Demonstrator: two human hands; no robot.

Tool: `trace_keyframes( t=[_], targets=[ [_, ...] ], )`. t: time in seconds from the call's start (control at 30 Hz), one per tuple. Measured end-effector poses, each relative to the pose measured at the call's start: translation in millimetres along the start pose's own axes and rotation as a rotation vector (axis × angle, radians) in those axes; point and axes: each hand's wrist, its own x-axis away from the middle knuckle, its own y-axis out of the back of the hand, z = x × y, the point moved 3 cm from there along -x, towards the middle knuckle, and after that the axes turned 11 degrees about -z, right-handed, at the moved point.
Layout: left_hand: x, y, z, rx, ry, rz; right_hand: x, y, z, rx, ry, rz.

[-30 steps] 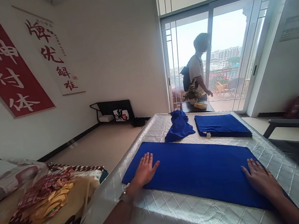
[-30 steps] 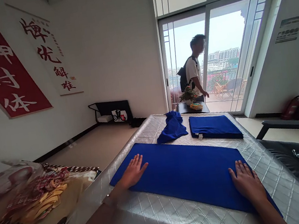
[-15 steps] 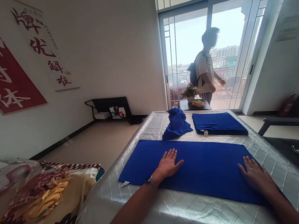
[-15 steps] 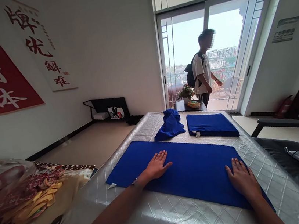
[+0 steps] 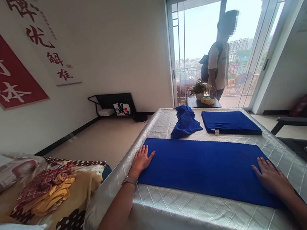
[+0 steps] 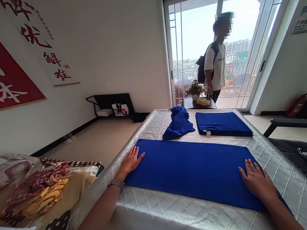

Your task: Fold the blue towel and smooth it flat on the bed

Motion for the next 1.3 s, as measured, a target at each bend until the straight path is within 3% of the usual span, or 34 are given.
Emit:
trace_keyframes(
  t=[0.2,0.3,0.4,0.6,0.67,0.73,0.87,1.17,1.3],
  targets=[
    [-1,-5.5,0,-0.005,-0.003,-0.028,-1,10,1,0.081,-0.037,-0.008],
    [-1,-5.2,-1,-0.012,0.000,-0.038,-5,22,23,0.169,-0.065,-0.046],
    [0,-3.7,-2,-0.010,-0.002,-0.024,-5,36,84,0.168,0.087,-0.058],
    [1,-2.8,-2,-0.005,-0.015,-0.050,15,44,236,-0.135,0.415,0.112],
    [0,-3.7,-1,-0.004,-0.018,-0.050,18,41,261,-0.172,0.455,0.155],
    [0,-4.4,-1,-0.010,-0.020,-0.049,17,35,267,-0.165,0.432,0.179],
    [0,-5.4,0,-0.010,-0.021,-0.042,2,22,231,-0.101,0.355,0.151],
    [-4,-11.4,5,-0.013,0.004,-0.028,-42,6,50,0.085,0.008,0.118],
    [-6,-17.0,10,-0.024,-0.027,-0.067,-50,4,17,0.050,-0.113,0.100]
  ],
)
